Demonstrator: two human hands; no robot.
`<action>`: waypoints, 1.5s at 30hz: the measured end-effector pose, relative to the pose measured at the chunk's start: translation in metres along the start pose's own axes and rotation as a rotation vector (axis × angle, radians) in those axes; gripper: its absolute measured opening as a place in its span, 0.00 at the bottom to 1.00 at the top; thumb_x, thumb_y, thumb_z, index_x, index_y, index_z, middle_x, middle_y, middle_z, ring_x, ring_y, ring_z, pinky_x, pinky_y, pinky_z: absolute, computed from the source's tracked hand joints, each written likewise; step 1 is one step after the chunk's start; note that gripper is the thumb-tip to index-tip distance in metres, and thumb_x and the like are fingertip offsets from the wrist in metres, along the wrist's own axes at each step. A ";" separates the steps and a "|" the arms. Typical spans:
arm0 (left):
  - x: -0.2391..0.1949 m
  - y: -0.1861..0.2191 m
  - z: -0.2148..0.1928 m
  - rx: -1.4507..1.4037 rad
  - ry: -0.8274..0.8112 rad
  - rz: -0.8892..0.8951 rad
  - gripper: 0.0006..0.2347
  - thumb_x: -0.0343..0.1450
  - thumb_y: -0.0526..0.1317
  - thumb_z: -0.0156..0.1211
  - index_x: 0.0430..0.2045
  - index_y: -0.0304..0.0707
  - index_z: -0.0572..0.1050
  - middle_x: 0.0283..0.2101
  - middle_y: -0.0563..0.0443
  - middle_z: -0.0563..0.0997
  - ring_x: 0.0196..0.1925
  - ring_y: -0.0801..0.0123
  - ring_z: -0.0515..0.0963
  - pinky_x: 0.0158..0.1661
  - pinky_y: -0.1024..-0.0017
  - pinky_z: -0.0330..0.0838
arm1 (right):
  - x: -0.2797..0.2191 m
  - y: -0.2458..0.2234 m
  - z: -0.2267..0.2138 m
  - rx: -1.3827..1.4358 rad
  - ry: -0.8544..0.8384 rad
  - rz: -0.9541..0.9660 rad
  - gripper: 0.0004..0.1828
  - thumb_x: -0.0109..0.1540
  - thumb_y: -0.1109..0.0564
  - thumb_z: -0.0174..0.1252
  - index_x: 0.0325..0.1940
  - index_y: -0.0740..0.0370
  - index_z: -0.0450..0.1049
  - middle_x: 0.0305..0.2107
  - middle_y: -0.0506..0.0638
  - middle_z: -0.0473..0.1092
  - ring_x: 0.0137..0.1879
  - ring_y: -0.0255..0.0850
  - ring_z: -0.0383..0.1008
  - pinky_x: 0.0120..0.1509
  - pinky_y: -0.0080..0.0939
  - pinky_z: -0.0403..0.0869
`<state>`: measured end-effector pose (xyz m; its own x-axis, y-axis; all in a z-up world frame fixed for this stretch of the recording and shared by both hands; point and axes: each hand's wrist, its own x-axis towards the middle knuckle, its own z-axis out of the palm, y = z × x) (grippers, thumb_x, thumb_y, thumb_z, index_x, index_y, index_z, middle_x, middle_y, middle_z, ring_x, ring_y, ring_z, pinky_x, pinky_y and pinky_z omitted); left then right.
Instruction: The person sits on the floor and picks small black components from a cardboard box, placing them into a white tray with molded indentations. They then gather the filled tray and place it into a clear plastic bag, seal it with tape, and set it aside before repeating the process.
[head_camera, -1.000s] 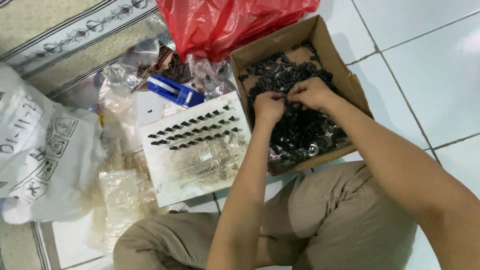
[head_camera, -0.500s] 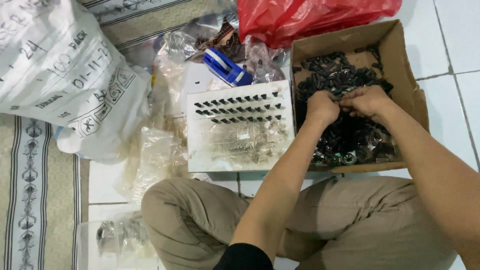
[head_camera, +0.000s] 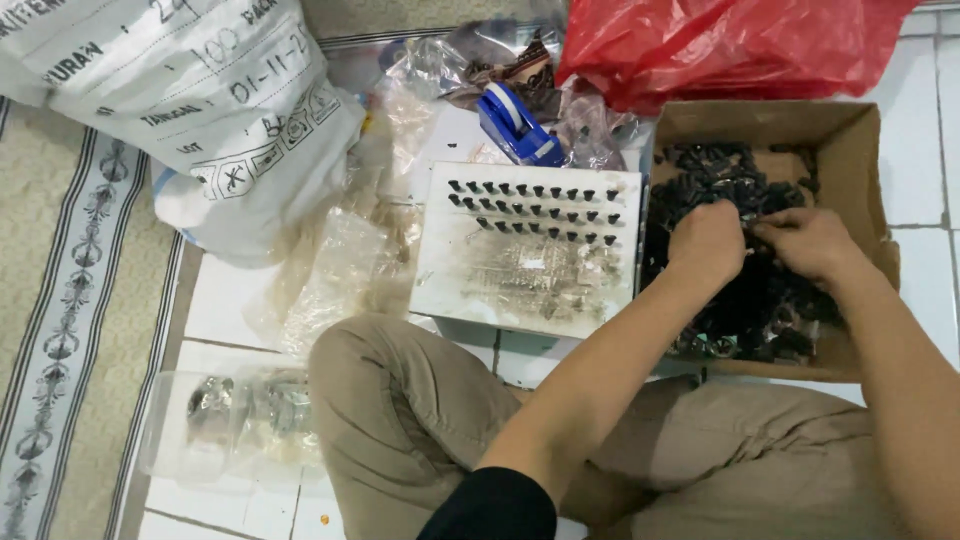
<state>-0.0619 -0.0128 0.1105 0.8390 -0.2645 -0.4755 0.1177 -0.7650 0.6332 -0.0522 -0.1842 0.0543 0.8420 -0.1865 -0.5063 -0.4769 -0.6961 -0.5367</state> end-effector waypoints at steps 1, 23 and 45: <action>-0.003 -0.009 -0.003 -0.007 0.007 0.005 0.06 0.71 0.30 0.59 0.40 0.29 0.77 0.44 0.34 0.82 0.44 0.45 0.84 0.38 0.56 0.82 | 0.000 0.005 -0.003 -0.007 0.006 -0.006 0.19 0.67 0.49 0.59 0.57 0.63 0.81 0.37 0.63 0.77 0.30 0.51 0.72 0.43 0.49 0.72; -0.176 -0.209 -0.192 -1.005 0.371 0.390 0.09 0.74 0.30 0.57 0.46 0.24 0.79 0.34 0.40 0.81 0.34 0.68 0.81 0.37 0.71 0.84 | -0.175 -0.219 0.112 0.769 -0.097 -0.585 0.10 0.67 0.64 0.57 0.51 0.71 0.74 0.27 0.53 0.73 0.32 0.36 0.75 0.35 0.31 0.75; -0.153 -0.191 -0.167 -1.073 0.441 0.458 0.07 0.75 0.33 0.59 0.40 0.27 0.80 0.31 0.39 0.83 0.33 0.68 0.83 0.34 0.71 0.84 | -0.170 -0.240 0.148 0.797 0.039 -0.759 0.06 0.71 0.63 0.53 0.45 0.70 0.73 0.24 0.52 0.67 0.34 0.35 0.66 0.40 0.35 0.71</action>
<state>-0.1239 0.2717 0.1638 0.9994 -0.0022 0.0343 -0.0324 0.2658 0.9635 -0.1184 0.1176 0.1692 0.9857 0.0691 0.1538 0.1538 0.0051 -0.9881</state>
